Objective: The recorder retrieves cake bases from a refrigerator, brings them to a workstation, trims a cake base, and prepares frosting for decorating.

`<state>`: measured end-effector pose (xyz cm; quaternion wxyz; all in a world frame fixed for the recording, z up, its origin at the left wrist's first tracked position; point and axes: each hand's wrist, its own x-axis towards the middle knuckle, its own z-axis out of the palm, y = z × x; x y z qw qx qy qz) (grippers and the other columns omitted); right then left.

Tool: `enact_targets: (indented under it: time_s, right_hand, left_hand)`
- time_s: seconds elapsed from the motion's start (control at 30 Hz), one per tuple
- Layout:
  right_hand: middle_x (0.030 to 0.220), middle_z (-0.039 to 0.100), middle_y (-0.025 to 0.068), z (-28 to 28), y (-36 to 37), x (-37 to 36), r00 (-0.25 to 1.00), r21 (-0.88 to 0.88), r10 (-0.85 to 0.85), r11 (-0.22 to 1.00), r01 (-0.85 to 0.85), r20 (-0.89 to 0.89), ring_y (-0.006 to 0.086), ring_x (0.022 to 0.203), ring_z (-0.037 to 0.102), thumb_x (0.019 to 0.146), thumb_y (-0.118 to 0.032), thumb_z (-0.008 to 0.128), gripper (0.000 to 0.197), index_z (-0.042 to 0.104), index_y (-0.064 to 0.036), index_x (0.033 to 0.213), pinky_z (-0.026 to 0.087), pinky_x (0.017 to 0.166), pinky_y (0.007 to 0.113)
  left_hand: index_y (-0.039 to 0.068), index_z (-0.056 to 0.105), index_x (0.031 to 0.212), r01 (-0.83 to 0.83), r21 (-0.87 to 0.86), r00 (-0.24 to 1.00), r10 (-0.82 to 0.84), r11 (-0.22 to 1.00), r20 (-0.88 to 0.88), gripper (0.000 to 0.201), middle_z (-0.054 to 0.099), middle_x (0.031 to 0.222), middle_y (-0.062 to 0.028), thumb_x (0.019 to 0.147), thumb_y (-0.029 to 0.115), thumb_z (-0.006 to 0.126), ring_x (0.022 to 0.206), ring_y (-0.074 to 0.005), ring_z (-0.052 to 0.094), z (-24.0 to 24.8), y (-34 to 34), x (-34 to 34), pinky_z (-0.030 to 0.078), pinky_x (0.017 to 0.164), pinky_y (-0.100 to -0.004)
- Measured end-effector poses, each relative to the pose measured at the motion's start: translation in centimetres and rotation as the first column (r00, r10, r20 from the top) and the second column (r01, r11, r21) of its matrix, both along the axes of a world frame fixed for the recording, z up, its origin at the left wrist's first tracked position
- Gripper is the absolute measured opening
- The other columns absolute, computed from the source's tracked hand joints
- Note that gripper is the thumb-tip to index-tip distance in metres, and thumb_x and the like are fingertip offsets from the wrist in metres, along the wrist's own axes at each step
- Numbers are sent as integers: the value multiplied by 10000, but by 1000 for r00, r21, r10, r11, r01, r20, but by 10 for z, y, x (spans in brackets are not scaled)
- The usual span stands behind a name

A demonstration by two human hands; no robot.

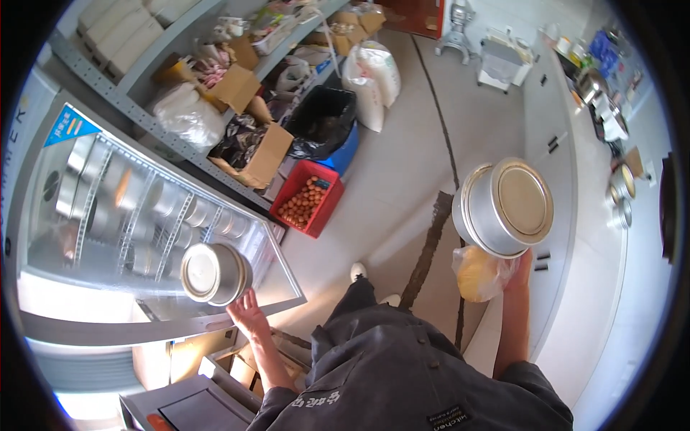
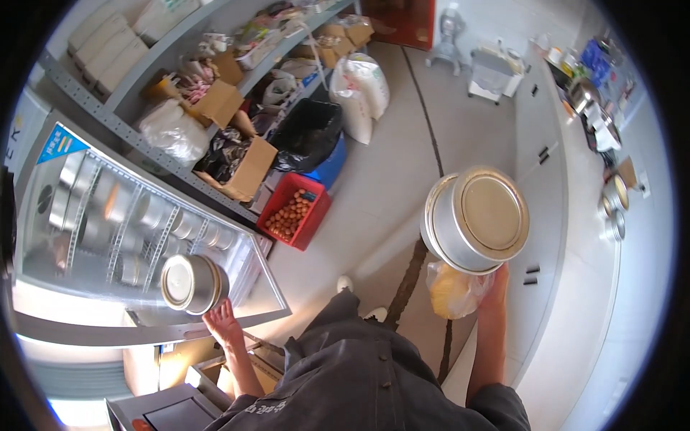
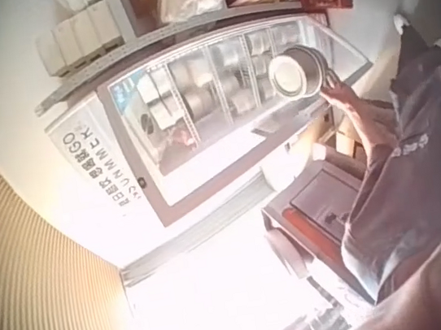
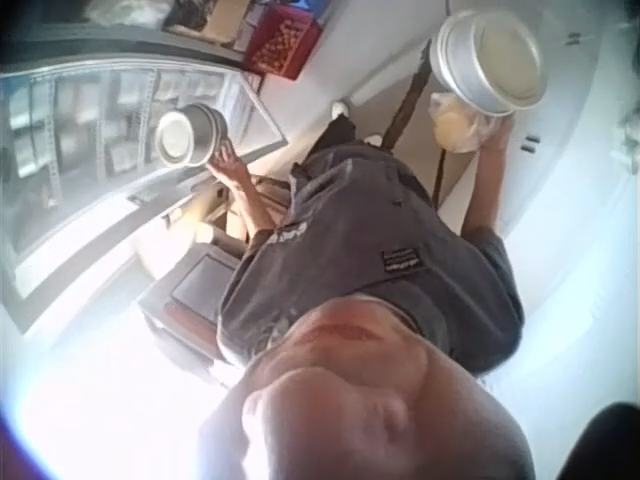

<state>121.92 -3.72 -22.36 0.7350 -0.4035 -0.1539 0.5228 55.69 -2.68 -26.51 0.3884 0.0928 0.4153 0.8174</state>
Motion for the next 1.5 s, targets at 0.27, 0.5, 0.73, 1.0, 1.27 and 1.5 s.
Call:
enact_targets:
  time_s: [0.27,0.5,0.73,1.0,1.27,1.5]
  right_hand:
    - [1339,638,81,-18,61,9,997,43,67,997,-65,-47,247,1220,621,1028,-491,504,565,552,-65,1395,522,1030,437]
    - [1376,625,80,-11,113,73,999,6,-8,1000,8,-36,280,1219,622,1021,-554,466,625,527,-93,1439,517,1044,444]
    - [1366,628,92,29,176,136,977,65,-160,986,152,144,271,1250,600,1025,-504,466,588,547,-64,1407,497,1059,444]
    - [1315,657,101,51,281,207,889,-32,-452,890,454,70,279,1178,641,1028,-510,485,595,570,-28,1366,536,1004,427]
    - [1307,653,110,19,430,316,835,-33,-531,841,540,142,281,1183,636,1002,-542,510,634,561,-28,1370,540,1001,439]
    - [1267,661,123,14,631,465,889,-45,-398,908,417,226,259,1154,643,987,-521,509,626,568,-23,1362,542,967,405]
  left_hand:
    - [-35,441,1378,-188,-46,980,184,981,-72,679,437,1360,-161,958,449,667,1327,-350,477,6,-17,-2,457,1158,-475]
    - [-7,452,1384,119,11,993,-120,993,22,671,539,1300,-141,939,437,685,1215,-334,557,-28,147,117,452,1142,-485]
    - [38,457,1413,599,53,779,-597,799,192,620,481,1466,-154,960,424,625,1369,-364,464,-25,402,304,382,1184,-559]
    - [50,522,1390,904,128,385,-907,408,173,462,556,1437,-90,1002,296,574,1304,-319,544,30,616,530,419,1163,-518]
    - [-4,586,1313,971,10,231,-946,239,226,389,647,1290,-115,992,214,615,1147,-293,652,23,738,682,552,1030,-463]
    - [-4,558,1363,958,-40,287,-935,285,207,448,635,1333,-118,984,231,600,1223,-291,620,22,860,762,535,1054,-480]
